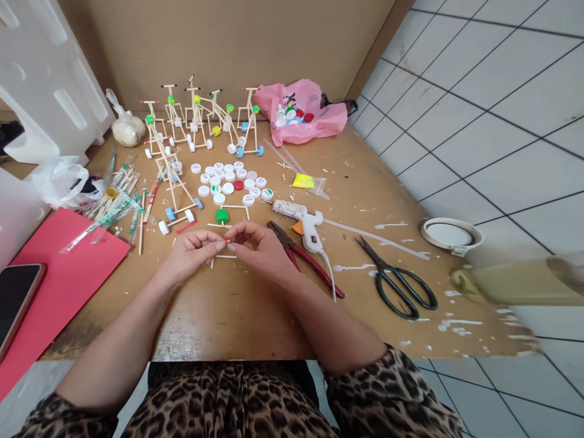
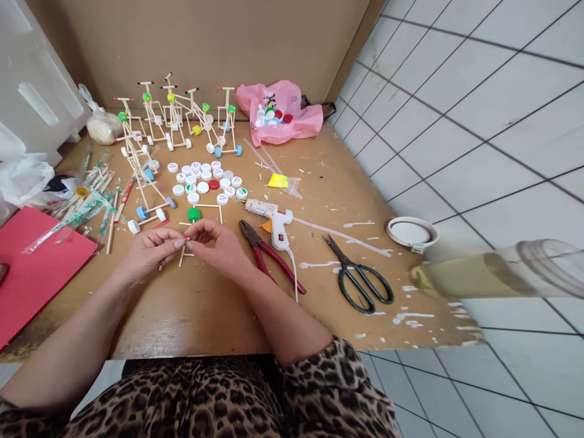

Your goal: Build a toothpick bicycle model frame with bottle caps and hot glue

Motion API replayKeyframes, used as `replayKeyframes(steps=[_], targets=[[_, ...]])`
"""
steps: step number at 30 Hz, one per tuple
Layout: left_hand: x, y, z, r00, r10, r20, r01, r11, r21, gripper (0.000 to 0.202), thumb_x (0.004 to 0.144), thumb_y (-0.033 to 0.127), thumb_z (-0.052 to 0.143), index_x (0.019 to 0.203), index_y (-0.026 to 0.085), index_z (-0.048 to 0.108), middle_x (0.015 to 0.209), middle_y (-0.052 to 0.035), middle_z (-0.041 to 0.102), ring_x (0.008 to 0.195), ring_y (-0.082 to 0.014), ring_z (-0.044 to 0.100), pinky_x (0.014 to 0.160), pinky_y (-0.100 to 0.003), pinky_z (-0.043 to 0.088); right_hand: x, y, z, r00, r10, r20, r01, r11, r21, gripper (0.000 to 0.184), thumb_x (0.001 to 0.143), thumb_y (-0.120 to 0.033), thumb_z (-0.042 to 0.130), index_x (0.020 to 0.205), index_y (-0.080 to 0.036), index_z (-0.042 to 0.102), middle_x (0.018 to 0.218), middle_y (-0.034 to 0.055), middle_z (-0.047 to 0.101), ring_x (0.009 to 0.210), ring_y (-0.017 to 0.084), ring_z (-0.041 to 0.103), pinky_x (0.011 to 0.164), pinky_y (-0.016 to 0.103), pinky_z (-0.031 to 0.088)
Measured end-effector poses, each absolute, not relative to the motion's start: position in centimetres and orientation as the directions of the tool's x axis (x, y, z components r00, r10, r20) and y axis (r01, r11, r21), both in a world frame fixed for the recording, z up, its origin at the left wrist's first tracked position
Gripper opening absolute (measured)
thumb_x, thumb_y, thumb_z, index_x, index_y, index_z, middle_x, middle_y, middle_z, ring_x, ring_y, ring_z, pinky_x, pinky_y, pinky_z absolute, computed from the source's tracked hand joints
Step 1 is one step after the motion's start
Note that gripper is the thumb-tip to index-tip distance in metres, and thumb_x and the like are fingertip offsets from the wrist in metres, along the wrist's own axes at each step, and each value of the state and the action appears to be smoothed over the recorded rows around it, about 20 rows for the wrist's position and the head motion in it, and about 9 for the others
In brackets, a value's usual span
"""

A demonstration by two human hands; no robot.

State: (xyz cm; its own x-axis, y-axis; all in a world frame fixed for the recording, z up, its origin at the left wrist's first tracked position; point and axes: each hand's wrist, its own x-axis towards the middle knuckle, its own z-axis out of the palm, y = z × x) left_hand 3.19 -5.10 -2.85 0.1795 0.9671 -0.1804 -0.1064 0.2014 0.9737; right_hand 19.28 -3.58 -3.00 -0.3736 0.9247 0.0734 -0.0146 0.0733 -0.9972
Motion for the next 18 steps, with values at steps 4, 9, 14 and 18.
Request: replayKeyframes(steps=[4,9,14,18], targets=[[3.22,-5.16,-2.92,0.196,0.962,-0.192,-0.107,0.215,0.971,0.031,0.058,0.043,0.081,0.062,0.016,0.066,0.038,0.0079,0.043,0.036,-0.0039,0.028,0.040,-0.021,0.017,19.33,-3.56,-2.88,-0.380,0.920,0.093,-0.003,0.100,-0.995,0.010,0.068,-0.027,0.066,0.073,-0.020,0.060,0.072,-0.0021,0.058,0.069,0.012,0.050,0.071,0.029,0.043],[3.14,-5.16,-3.13,0.197,0.961,-0.192,-0.111,0.217,0.970,0.031,0.058,0.043,0.081,0.062,0.016,0.067,0.039,0.0076,0.043,0.037,-0.0040,0.029,0.041,-0.020,0.018,19.37,-3.57,-2.90,-0.390,0.917,0.079,0.022,0.095,-0.995,0.009,0.070,-0.025,0.065,0.076,-0.020,0.061,0.072,-0.0018,0.059,0.068,0.012,0.051,0.071,0.029,0.043],[3.14,-5.01,-3.12,0.184,0.964,-0.194,-0.103,0.215,0.971,0.034,0.056,0.046,0.082,0.062,0.016,0.067,0.038,0.0077,0.043,0.036,-0.0037,0.028,0.040,-0.020,0.019,19.43,-3.53,-2.84,-0.416,0.903,0.102,0.031,0.127,-0.991,0.005,0.071,-0.022,0.063,0.075,-0.020,0.061,0.073,-0.0014,0.060,0.070,0.012,0.051,0.073,0.030,0.044],[3.24,-5.01,-2.94,0.180,0.958,-0.221,-0.122,0.245,0.962,0.038,0.052,0.048,0.083,0.064,0.015,0.068,0.036,0.0079,0.043,0.034,-0.0035,0.028,0.038,-0.019,0.017,19.52,-3.54,-2.73,-0.413,0.900,0.138,0.064,0.179,-0.982,0.003,0.072,-0.022,0.063,0.074,-0.021,0.061,0.075,-0.0007,0.060,0.071,0.013,0.052,0.074,0.030,0.044]])
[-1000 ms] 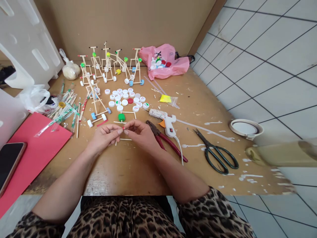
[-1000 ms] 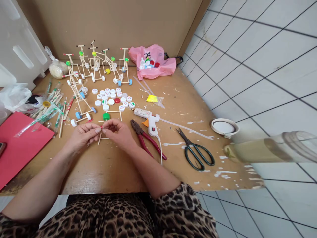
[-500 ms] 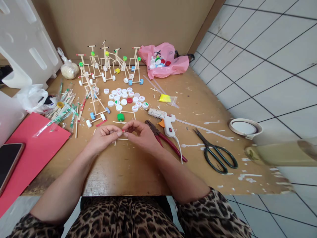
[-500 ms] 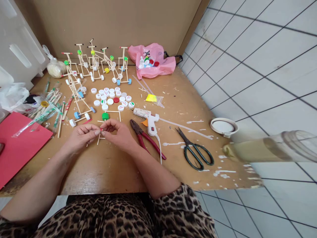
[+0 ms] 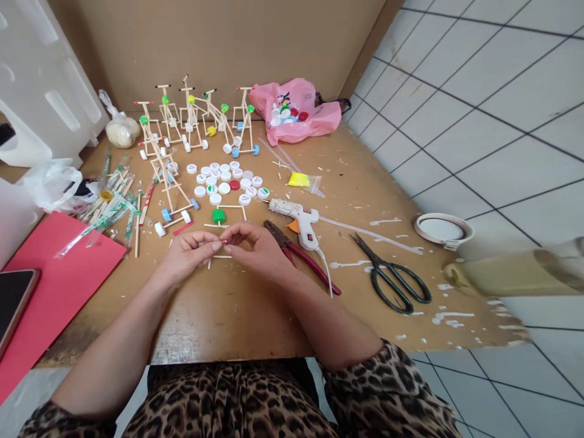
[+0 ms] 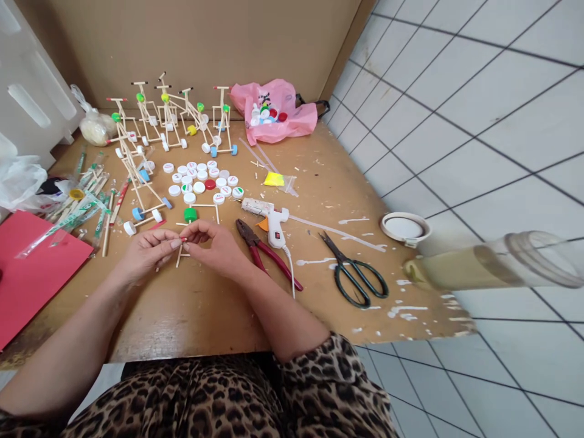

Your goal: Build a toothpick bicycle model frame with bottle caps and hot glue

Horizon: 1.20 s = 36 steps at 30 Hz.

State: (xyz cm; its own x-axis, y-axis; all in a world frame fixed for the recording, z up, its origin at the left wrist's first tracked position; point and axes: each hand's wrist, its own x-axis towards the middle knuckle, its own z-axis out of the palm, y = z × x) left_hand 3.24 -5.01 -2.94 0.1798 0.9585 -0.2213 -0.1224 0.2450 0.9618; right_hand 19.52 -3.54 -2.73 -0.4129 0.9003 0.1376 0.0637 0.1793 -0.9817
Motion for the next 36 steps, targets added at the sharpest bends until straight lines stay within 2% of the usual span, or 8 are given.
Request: replayKeyframes(steps=[8,14,17,19,24,29,35,36], targets=[[3.3,-5.2,-2.8,0.133,0.961,-0.241,-0.113,0.257,0.960,0.037,0.051,0.043,0.082,0.070,0.015,0.069,0.034,0.0089,0.041,0.033,-0.0039,0.028,0.036,-0.018,0.014,19.8,-3.6,-2.4,-0.317,0.920,0.229,0.172,0.293,-0.940,0.023,0.073,-0.020,0.058,0.095,-0.021,0.062,0.089,0.0009,0.062,0.075,0.012,0.055,0.076,0.028,0.046],[3.4,-5.0,-2.9,0.093,0.970,-0.226,-0.094,0.234,0.968,0.033,0.051,0.039,0.079,0.069,0.014,0.068,0.035,0.0082,0.041,0.034,-0.0043,0.029,0.038,-0.018,0.014,22.0,-3.0,-1.1,-0.133,0.929,0.345,0.439,0.367,-0.820,0.024,0.077,-0.020,0.050,0.099,-0.017,0.060,0.090,0.0041,0.064,0.074,0.013,0.058,0.071,0.027,0.047],[3.5,-5.0,-2.8,0.072,0.971,-0.226,-0.120,0.233,0.965,0.032,0.049,0.039,0.079,0.066,0.015,0.067,0.034,0.0082,0.041,0.034,-0.0040,0.028,0.039,-0.018,0.014,24.5,-3.0,0.5,0.001,0.966,0.259,0.701,0.184,-0.689,0.022,0.079,-0.020,0.050,0.098,-0.017,0.062,0.090,0.0055,0.068,0.077,0.015,0.061,0.072,0.028,0.046],[3.5,-5.0,-2.8,0.067,0.970,-0.232,-0.137,0.240,0.961,0.034,0.047,0.041,0.080,0.066,0.015,0.067,0.034,0.0084,0.041,0.034,-0.0038,0.027,0.039,-0.018,0.014,26.2,-3.0,1.4,0.105,0.988,0.117,0.877,-0.036,-0.480,0.018,0.081,-0.022,0.049,0.089,-0.017,0.064,0.090,0.0091,0.069,0.084,0.020,0.063,0.073,0.031,0.045],[3.6,-5.0,-2.9,0.083,0.964,-0.253,-0.143,0.263,0.954,0.039,0.046,0.044,0.080,0.069,0.014,0.067,0.035,0.0084,0.042,0.034,-0.0034,0.028,0.039,-0.018,0.013,28.1,-2.6,0.9,0.301,0.937,-0.180,0.935,-0.327,-0.138,0.027,0.083,-0.037,0.053,0.095,-0.016,0.066,0.102,0.0152,0.070,0.097,0.027,0.064,0.071,0.031,0.044],[3.6,-4.9,-2.7,0.073,0.957,-0.280,-0.154,0.288,0.945,0.043,0.043,0.046,0.081,0.069,0.014,0.067,0.035,0.0085,0.043,0.033,-0.0032,0.028,0.039,-0.017,0.013,28.0,-2.0,-1.1,0.329,0.920,-0.213,0.903,-0.373,-0.215,0.035,0.077,-0.038,0.058,0.101,-0.013,0.064,0.103,0.0175,0.069,0.095,0.029,0.064,0.068,0.030,0.043],[3.6,-4.9,-2.5,0.076,0.948,-0.310,-0.236,0.319,0.918,0.042,0.041,0.042,0.082,0.068,0.015,0.067,0.034,0.0093,0.042,0.033,-0.0025,0.026,0.039,-0.017,0.010,29.1,-2.4,-0.7,0.253,0.946,-0.203,0.782,-0.324,-0.533,0.023,0.069,-0.037,0.063,0.082,-0.018,0.061,0.076,0.0017,0.065,0.069,0.017,0.059,0.059,0.025,0.040],[3.6,-4.9,-2.5,0.085,0.946,-0.313,-0.247,0.324,0.913,0.040,0.041,0.041,0.082,0.068,0.015,0.067,0.034,0.0092,0.041,0.033,-0.0025,0.026,0.039,-0.017,0.009,29.2,-2.7,-0.3,0.234,0.963,-0.136,0.691,-0.264,-0.673,0.025,0.066,-0.037,0.064,0.082,-0.018,0.060,0.073,-0.0003,0.063,0.065,0.015,0.056,0.058,0.025,0.039]])
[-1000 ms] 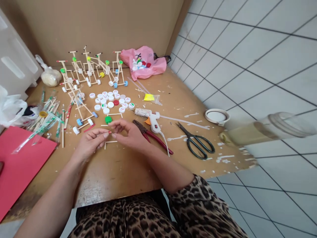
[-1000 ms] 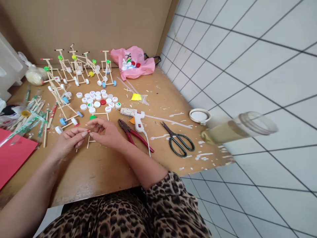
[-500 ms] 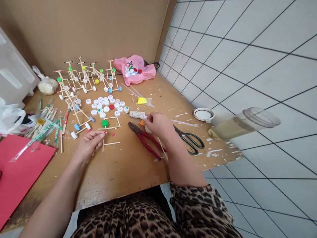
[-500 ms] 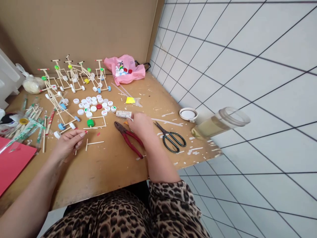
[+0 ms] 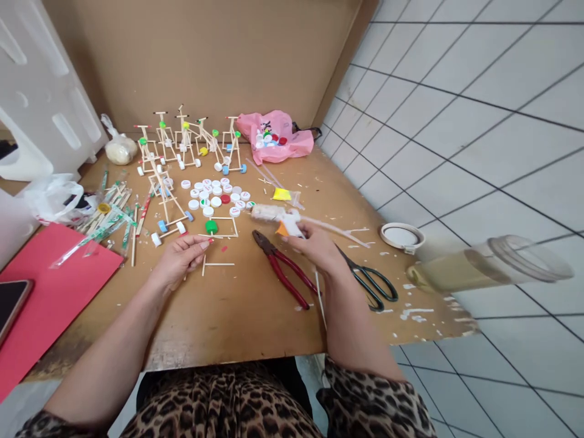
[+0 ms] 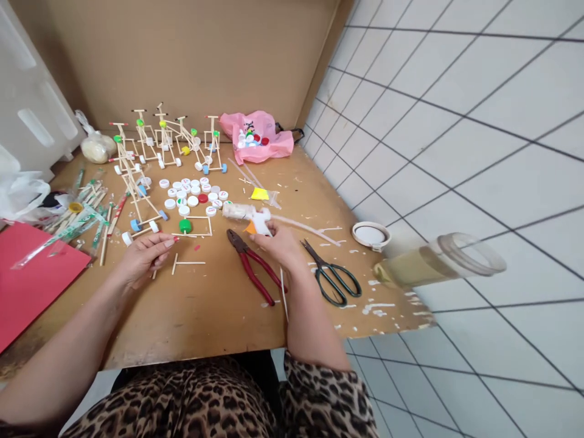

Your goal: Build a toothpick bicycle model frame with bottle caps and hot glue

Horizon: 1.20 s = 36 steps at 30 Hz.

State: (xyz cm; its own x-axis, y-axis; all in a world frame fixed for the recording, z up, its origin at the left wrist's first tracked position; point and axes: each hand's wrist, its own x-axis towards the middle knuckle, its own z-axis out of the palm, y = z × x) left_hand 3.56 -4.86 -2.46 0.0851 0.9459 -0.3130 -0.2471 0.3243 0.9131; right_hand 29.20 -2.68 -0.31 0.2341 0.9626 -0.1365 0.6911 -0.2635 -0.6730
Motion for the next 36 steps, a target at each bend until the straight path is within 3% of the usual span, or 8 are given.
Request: replayKeyframes(steps=[2,4,6,9,12,17,24,36], targets=[[3.5,-4.8,-2.5,0.101,0.946,-0.307,-0.269,0.323,0.907,0.038,0.043,0.039,0.082,0.067,0.015,0.067,0.034,0.0093,0.041,0.033,-0.0023,0.026,0.040,-0.017,0.008,29.0,-3.4,0.6,0.226,0.974,-0.005,0.464,-0.112,-0.878,0.033,0.058,-0.038,0.069,0.083,-0.019,0.057,0.069,-0.0035,0.058,0.059,0.012,0.049,0.057,0.025,0.038],[3.5,-4.8,-2.6,0.103,0.948,-0.301,-0.285,0.318,0.904,0.037,0.044,0.038,0.082,0.067,0.015,0.067,0.034,0.0093,0.041,0.034,-0.0023,0.026,0.040,-0.017,0.009,28.4,-4.0,1.7,0.181,0.983,0.042,0.225,0.000,-0.974,0.038,0.053,-0.038,0.073,0.083,-0.021,0.056,0.065,-0.0058,0.054,0.055,0.010,0.046,0.055,0.025,0.038],[3.4,-4.7,-2.7,0.094,0.950,-0.298,-0.291,0.313,0.904,0.036,0.045,0.038,0.082,0.068,0.015,0.067,0.035,0.0091,0.041,0.034,-0.0024,0.027,0.039,-0.018,0.009,27.4,-4.6,2.5,0.023,0.999,-0.030,0.056,-0.031,-0.998,0.036,0.050,-0.037,0.076,0.073,-0.021,0.053,0.059,-0.0054,0.054,0.052,0.010,0.048,0.052,0.025,0.039],[3.3,-4.6,-2.8,0.062,0.955,-0.289,-0.289,0.295,0.911,0.035,0.046,0.037,0.082,0.069,0.015,0.068,0.037,0.0086,0.043,0.035,-0.0028,0.029,0.039,-0.018,0.010,26.3,-4.8,2.4,-0.284,0.949,-0.135,-0.027,-0.149,-0.989,0.034,0.056,-0.040,0.075,0.077,-0.019,0.058,0.057,-0.0012,0.059,0.049,0.013,0.052,0.047,0.026,0.038],[3.2,-4.5,-2.7,0.019,0.962,-0.272,-0.270,0.266,0.925,0.033,0.046,0.036,0.082,0.068,0.015,0.069,0.039,0.0080,0.045,0.036,-0.0029,0.031,0.039,-0.017,0.013,25.9,-4.3,0.8,-0.365,0.923,-0.122,-0.055,-0.152,-0.987,0.036,0.058,-0.039,0.076,0.084,-0.019,0.061,0.064,0.0004,0.064,0.046,0.011,0.052,0.044,0.025,0.037],[3.1,-4.2,-2.8,-0.034,0.968,-0.247,-0.225,0.234,0.946,0.027,0.050,0.033,0.080,0.067,0.015,0.069,0.037,0.0077,0.045,0.036,-0.0039,0.032,0.040,-0.018,0.016,26.5,-3.9,-1.9,-0.420,0.891,-0.171,0.094,-0.145,-0.985,0.031,0.062,-0.040,0.073,0.080,-0.017,0.065,0.064,0.0024,0.066,0.045,0.009,0.046,0.043,0.024,0.035],[3.1,-4.1,-2.9,-0.054,0.967,-0.250,-0.194,0.236,0.952,0.012,0.060,0.024,0.076,0.066,0.017,0.070,0.038,0.0062,0.046,0.036,-0.0047,0.032,0.040,-0.019,0.017,26.5,-4.1,-2.1,-0.305,0.942,-0.139,0.191,-0.083,-0.978,0.036,0.063,-0.037,0.069,0.093,-0.019,0.064,0.089,0.0069,0.072,0.050,0.009,0.046,0.044,0.023,0.039],[3.2,-4.2,-3.0,-0.079,0.969,-0.235,-0.172,0.219,0.961,0.007,0.064,0.020,0.074,0.067,0.016,0.070,0.040,0.0062,0.048,0.038,-0.0051,0.034,0.041,-0.019,0.020,25.9,-4.5,-1.4,-0.319,0.940,-0.121,0.389,0.013,-0.921,0.021,0.067,-0.032,0.061,0.082,-0.021,0.070,0.085,0.0045,0.071,0.066,0.016,0.058,0.055,0.027,0.045]])
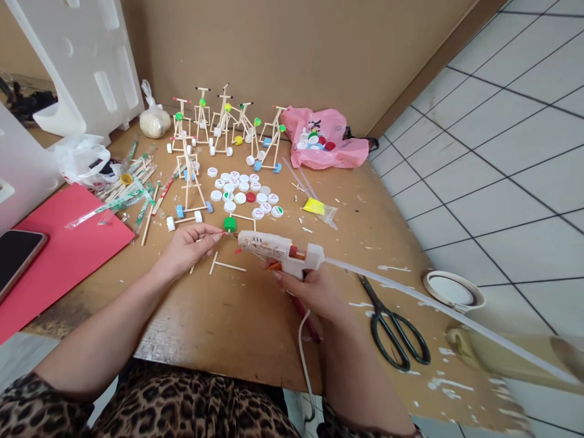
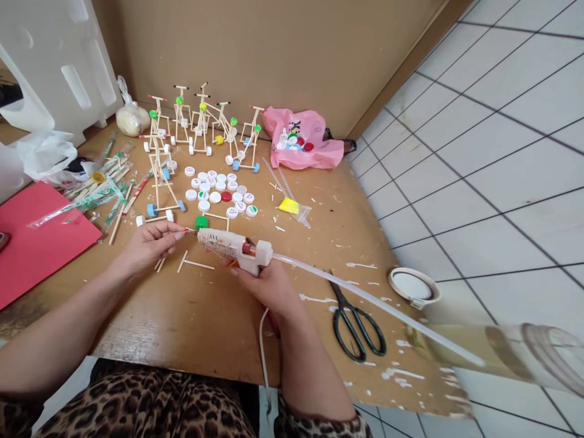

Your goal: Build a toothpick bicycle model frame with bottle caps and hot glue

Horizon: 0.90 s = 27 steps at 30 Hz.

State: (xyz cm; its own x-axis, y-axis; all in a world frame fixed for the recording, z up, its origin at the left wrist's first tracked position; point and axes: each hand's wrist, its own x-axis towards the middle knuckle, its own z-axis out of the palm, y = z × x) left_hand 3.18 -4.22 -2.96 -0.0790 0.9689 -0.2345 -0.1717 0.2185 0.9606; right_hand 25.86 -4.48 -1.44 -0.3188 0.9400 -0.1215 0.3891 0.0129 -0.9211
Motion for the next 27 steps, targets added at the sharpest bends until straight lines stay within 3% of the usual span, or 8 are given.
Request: replayKeyframes(steps=[6,27], targets=[[3.38,-4.23,-2.71,-0.104,0.961,-0.255,-0.183,0.234,0.955,0.002,0.065,0.014,0.071,0.064,0.016,0.070,0.039,0.0055,0.048,0.038,-0.0052,0.035,0.040,-0.019,0.019,25.32,-5.11,-0.87,-0.275,0.956,-0.106,0.348,-0.004,-0.937,0.021,0.068,-0.032,0.061,0.084,-0.019,0.066,0.083,0.0047,0.070,0.072,0.017,0.060,0.058,0.027,0.047],[3.37,-4.29,-3.26,-0.093,0.972,-0.218,-0.169,0.200,0.965,0.006,0.062,0.021,0.074,0.065,0.017,0.071,0.041,0.0044,0.049,0.039,-0.0055,0.035,0.041,-0.020,0.020,25.57,-4.80,-1.73,-0.268,0.961,-0.069,0.440,0.058,-0.896,0.021,0.069,-0.035,0.062,0.084,-0.021,0.067,0.080,0.0039,0.069,0.073,0.020,0.062,0.071,0.034,0.052]])
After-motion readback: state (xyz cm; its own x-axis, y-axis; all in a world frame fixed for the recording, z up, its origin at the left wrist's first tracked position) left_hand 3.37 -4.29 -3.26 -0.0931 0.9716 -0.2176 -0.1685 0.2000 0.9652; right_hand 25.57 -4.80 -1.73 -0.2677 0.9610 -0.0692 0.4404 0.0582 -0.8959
